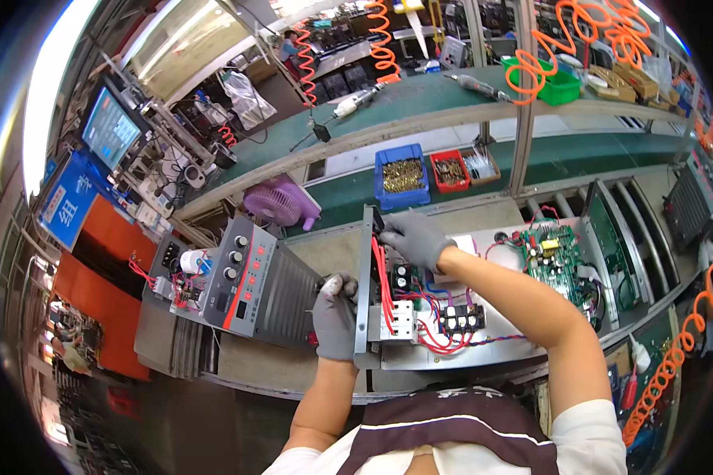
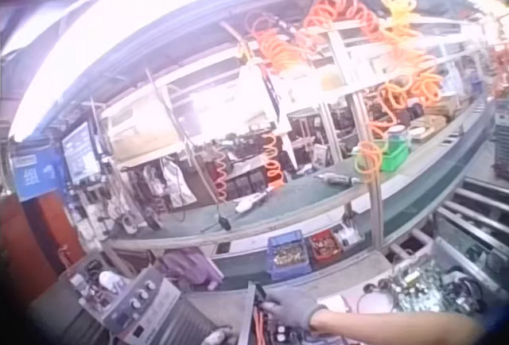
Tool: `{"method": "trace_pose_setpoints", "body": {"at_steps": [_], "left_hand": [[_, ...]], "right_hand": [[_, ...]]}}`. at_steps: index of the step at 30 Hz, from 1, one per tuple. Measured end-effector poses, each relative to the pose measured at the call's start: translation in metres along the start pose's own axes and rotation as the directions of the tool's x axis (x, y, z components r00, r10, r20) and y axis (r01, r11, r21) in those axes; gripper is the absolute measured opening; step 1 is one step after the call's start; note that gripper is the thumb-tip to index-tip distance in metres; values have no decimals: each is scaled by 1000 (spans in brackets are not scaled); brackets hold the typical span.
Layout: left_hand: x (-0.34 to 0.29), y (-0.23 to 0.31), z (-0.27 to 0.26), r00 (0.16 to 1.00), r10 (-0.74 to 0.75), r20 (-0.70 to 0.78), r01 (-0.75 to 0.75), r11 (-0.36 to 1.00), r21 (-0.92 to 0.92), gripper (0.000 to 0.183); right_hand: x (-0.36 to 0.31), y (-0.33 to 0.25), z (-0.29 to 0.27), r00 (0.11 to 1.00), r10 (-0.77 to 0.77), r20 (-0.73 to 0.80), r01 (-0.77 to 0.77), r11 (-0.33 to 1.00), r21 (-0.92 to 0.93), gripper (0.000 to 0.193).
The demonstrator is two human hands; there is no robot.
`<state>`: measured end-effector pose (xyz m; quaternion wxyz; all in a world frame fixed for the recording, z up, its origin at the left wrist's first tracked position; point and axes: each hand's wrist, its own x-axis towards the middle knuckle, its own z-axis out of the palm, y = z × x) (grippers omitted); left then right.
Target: The person assembles an electronic device on a workbench. They connect red and black wires to terminals, secure components with screws, and apply a red liquid from a bottle to the circuit board and internal parts. The person handles the device casing and circuit board throughout the process.
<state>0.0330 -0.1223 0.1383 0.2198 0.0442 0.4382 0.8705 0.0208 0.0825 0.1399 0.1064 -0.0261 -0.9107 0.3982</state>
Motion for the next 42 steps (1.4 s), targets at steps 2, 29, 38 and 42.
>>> {"method": "trace_pose_setpoints", "body": {"at_steps": [2, 29, 38, 42], "left_hand": [[-3, -1, 3, 1000, 13, -21, -13, 1000, 16, 13], [9, 24, 2, 999, -53, -1, 52, 983, -179, 25], [11, 54, 31, 922, -79, 380, 223, 909, -352, 64], [17, 52, 34, 865, 19, 502, 208, 897, -391, 63]], "right_hand": [[-3, 4, 2, 992, -66, -107, 68, 998, 14, 20], [15, 15, -13, 977, 98, 192, -148, 951, 271, 39], [7, -10, -24, 902, -298, -312, 388, 876, 286, 18], [1, -59, -43, 687, -709, -159, 670, 703, -239, 15]]}}
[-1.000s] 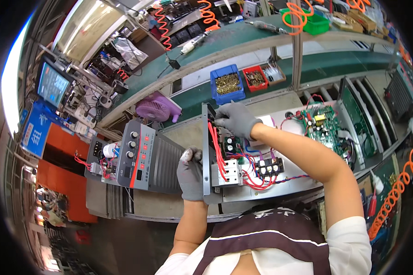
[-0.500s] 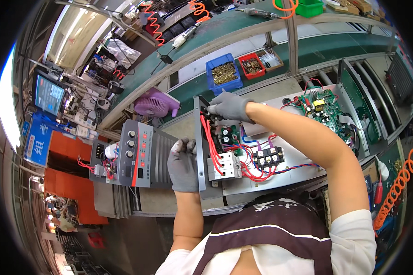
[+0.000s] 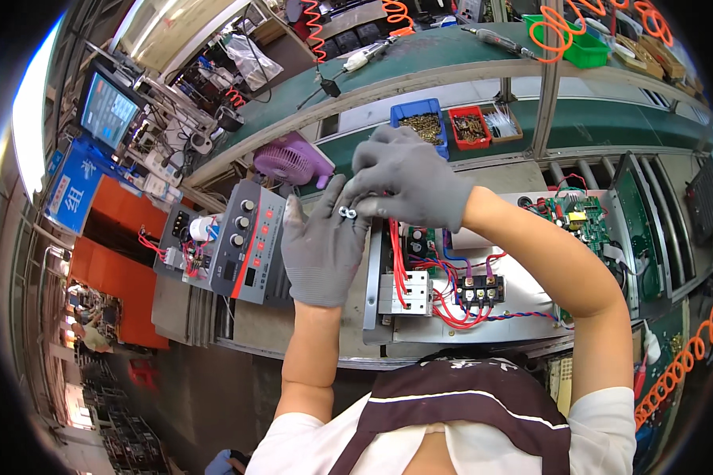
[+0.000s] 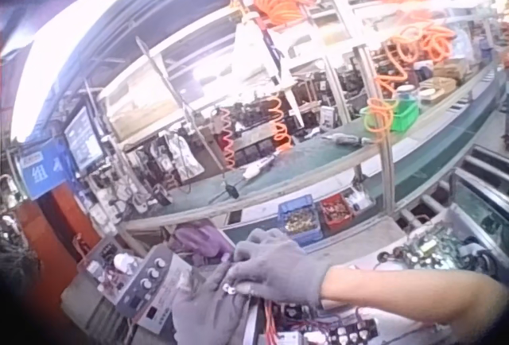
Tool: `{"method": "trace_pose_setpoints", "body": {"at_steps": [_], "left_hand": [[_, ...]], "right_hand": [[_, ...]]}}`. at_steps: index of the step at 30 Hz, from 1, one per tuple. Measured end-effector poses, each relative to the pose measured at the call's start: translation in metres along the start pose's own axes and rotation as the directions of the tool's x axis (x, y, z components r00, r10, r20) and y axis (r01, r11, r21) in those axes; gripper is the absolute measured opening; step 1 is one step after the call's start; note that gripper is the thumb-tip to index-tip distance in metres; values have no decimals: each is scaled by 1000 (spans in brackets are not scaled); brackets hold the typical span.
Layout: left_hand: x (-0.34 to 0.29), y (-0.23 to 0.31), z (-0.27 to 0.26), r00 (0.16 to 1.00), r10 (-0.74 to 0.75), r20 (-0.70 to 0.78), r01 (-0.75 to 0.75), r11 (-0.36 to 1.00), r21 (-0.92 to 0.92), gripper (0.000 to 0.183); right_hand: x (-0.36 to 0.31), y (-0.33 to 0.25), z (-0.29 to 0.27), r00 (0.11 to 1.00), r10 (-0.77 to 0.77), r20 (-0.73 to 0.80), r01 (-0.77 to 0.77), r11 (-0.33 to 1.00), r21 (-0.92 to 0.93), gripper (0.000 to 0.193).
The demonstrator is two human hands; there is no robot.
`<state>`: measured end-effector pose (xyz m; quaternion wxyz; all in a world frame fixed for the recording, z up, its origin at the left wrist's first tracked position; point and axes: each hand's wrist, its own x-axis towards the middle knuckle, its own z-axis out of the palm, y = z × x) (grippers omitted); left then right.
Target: The person assembles an electronic device on a workbench. They connect red and black wires to terminals, secure components with screws, and apply a red liquid from a bottle to the circuit board and internal parts. The person handles the device casing and circuit board throughout the process.
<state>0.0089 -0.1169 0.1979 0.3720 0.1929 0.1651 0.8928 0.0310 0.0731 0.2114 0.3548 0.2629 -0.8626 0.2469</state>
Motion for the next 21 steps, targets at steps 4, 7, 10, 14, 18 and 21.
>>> {"method": "trace_pose_setpoints", "body": {"at_steps": [4, 7, 10, 14, 18, 21], "left_hand": [[5, -4, 4, 998, 35, -43, -32, 997, 68, 57], [8, -7, 2, 996, 64, -67, -58, 994, 95, 52], [9, -5, -1, 988, 99, -119, -87, 991, 101, 48], [4, 3, -5, 934, 147, -324, -127, 989, 82, 43], [-5, 3, -27, 902, 111, -417, -52, 987, 151, 37], [-6, -9, -34, 849, 92, -520, -7, 987, 163, 32]], "right_hand": [[10, -7, 0, 981, -80, 179, 114, 976, -185, 14], [16, -11, 5, 967, -48, 251, 109, 965, -237, 15], [20, -16, 2, 963, 65, 260, -20, 985, -173, 17], [7, 6, -12, 885, 443, 142, -465, 834, 297, 18], [-31, 20, -3, 741, 641, 197, -659, 752, 31, 17], [-48, 13, 26, 755, 643, 127, -649, 761, 9, 17]]}}
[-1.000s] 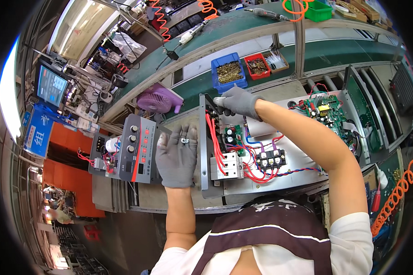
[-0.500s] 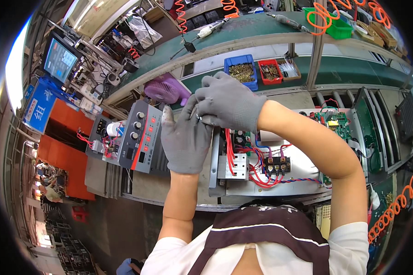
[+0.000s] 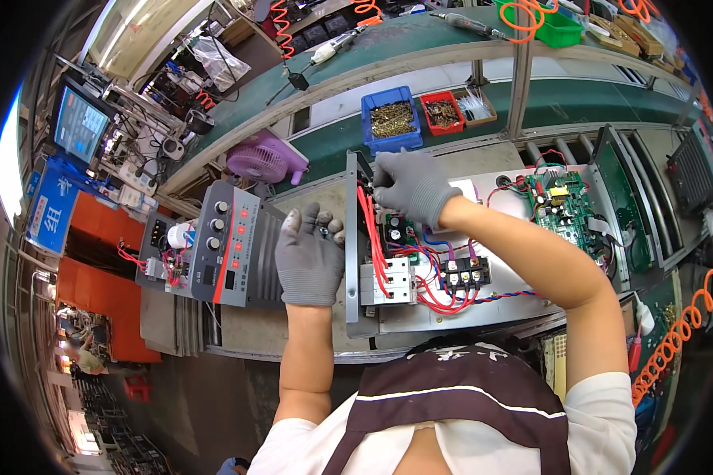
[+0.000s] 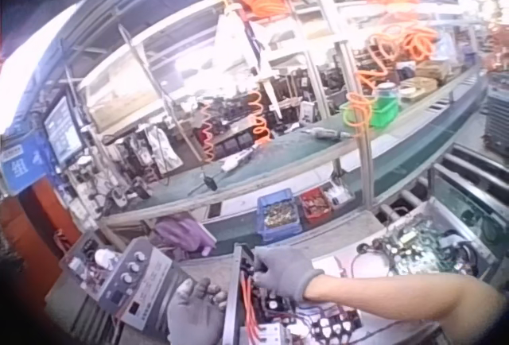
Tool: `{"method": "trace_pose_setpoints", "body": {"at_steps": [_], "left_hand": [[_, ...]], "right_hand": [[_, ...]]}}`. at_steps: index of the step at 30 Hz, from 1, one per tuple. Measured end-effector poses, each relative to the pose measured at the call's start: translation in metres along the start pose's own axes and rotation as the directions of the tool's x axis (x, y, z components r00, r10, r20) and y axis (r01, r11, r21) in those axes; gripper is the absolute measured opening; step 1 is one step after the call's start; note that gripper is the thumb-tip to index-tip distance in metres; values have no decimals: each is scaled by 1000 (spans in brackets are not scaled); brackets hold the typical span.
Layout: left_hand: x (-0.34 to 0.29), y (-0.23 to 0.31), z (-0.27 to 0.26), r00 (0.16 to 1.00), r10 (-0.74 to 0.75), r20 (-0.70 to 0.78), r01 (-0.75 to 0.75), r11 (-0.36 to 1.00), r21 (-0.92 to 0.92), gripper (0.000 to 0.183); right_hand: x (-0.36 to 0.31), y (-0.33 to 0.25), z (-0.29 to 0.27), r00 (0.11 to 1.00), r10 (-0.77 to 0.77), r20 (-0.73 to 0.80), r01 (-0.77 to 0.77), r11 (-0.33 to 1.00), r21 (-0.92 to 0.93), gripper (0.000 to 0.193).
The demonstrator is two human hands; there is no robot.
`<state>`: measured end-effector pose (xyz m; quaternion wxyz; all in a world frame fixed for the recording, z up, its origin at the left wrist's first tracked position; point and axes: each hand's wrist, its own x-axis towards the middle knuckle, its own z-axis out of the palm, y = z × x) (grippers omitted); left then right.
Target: The person assembles an electronic device on a workbench. They connect red and black wires to terminals, secure components with screws, and apply a red liquid from a bottle to the circuit board and internal parts. The person handles the device casing and circuit board throughout the process.
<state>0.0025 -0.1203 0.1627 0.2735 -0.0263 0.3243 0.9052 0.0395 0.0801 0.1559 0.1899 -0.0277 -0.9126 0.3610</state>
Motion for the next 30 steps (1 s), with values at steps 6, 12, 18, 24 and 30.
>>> {"method": "trace_pose_setpoints", "body": {"at_steps": [6, 12, 18, 24, 30], "left_hand": [[0, -7, -10, 999, -20, -40, 21, 1000, 12, 27], [0, -10, -10, 1000, 8, -20, -7, 999, 47, 23], [-2, -14, -3, 996, 54, -74, -49, 997, 68, 18], [-4, -13, -1, 997, 61, -52, -56, 994, 89, 17], [-5, -18, 1, 994, 100, -46, -93, 987, 134, 17]], "right_hand": [[-8, -1, 20, 989, -86, -124, 87, 996, 3, 15], [-13, 0, 16, 994, -82, -76, 91, 989, 115, 14], [-12, 6, 18, 998, -40, -46, 46, 990, 137, 16], [-16, 6, 26, 985, -95, -141, 113, 985, 127, 13], [-21, 7, 36, 965, -118, -236, 133, 990, 49, 15]]}}
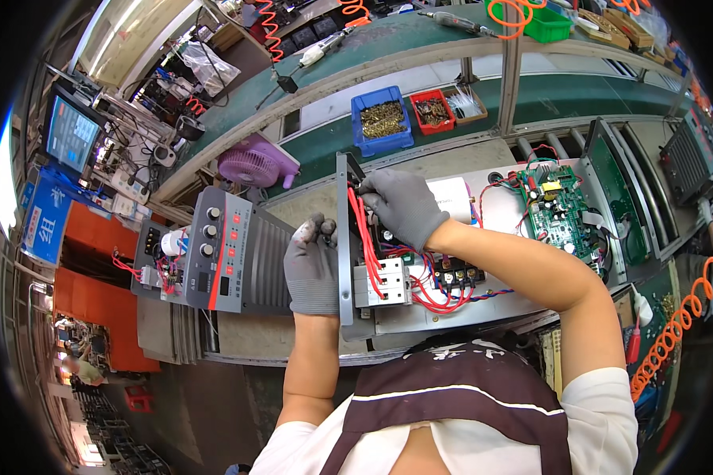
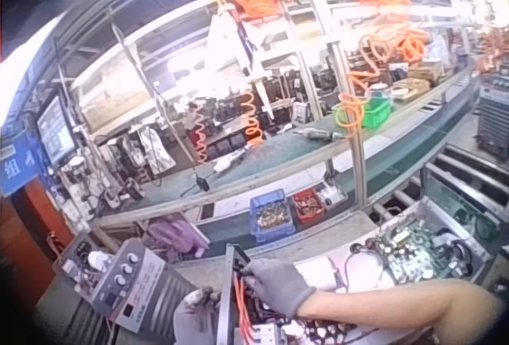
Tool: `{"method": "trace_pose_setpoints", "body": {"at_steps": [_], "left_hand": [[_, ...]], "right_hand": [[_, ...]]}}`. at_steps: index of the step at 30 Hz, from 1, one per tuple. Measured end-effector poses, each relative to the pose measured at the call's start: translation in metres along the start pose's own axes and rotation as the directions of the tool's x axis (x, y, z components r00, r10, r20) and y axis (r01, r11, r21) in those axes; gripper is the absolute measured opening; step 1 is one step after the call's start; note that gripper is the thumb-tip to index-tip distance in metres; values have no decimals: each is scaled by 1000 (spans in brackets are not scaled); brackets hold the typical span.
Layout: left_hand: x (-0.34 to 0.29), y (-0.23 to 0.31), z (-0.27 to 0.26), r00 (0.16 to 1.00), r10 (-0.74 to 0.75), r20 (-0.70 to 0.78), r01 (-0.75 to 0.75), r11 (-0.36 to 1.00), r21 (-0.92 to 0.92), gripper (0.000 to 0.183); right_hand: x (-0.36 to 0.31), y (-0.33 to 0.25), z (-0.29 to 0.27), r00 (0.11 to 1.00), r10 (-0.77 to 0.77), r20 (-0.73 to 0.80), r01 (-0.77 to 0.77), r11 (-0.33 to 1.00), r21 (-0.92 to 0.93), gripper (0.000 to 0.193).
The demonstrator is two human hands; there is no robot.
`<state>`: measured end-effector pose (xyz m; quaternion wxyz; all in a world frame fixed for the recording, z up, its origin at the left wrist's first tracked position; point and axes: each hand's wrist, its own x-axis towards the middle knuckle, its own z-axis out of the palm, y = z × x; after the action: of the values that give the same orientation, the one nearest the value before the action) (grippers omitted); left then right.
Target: The person assembles an electronic device on a workbench. They connect red and black wires to terminals, secure components with screws, and apply a red liquid from a bottle to the circuit board and internal parts. The person handles the device casing and circuit board throughout the process.
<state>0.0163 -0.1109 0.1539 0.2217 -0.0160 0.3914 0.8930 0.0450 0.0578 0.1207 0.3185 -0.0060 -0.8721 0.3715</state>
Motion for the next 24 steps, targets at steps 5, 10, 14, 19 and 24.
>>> {"method": "trace_pose_setpoints", "body": {"at_steps": [5, 10, 14, 19, 24], "left_hand": [[-5, -1, 4, 1000, 17, -2, -17, 999, 40, 19], [-1, -4, -1, 998, 53, 25, -55, 995, 83, 18], [0, -5, 0, 998, 59, 4, -59, 996, 67, 18], [1, -5, -2, 997, 79, 21, -81, 990, 112, 17], [1, -1, 0, 1000, 21, -8, -21, 999, 42, 18]], "right_hand": [[1, -4, 0, 998, 22, 57, -17, 995, -94, 18], [-1, -3, 5, 999, -9, 46, 18, 980, -201, 19], [-1, -5, 5, 999, -12, 48, 21, 979, -205, 21], [8, -14, -7, 959, 187, 211, -142, 967, -212, 30], [14, -8, -21, 927, 162, 339, -120, 983, -141, 33]]}}
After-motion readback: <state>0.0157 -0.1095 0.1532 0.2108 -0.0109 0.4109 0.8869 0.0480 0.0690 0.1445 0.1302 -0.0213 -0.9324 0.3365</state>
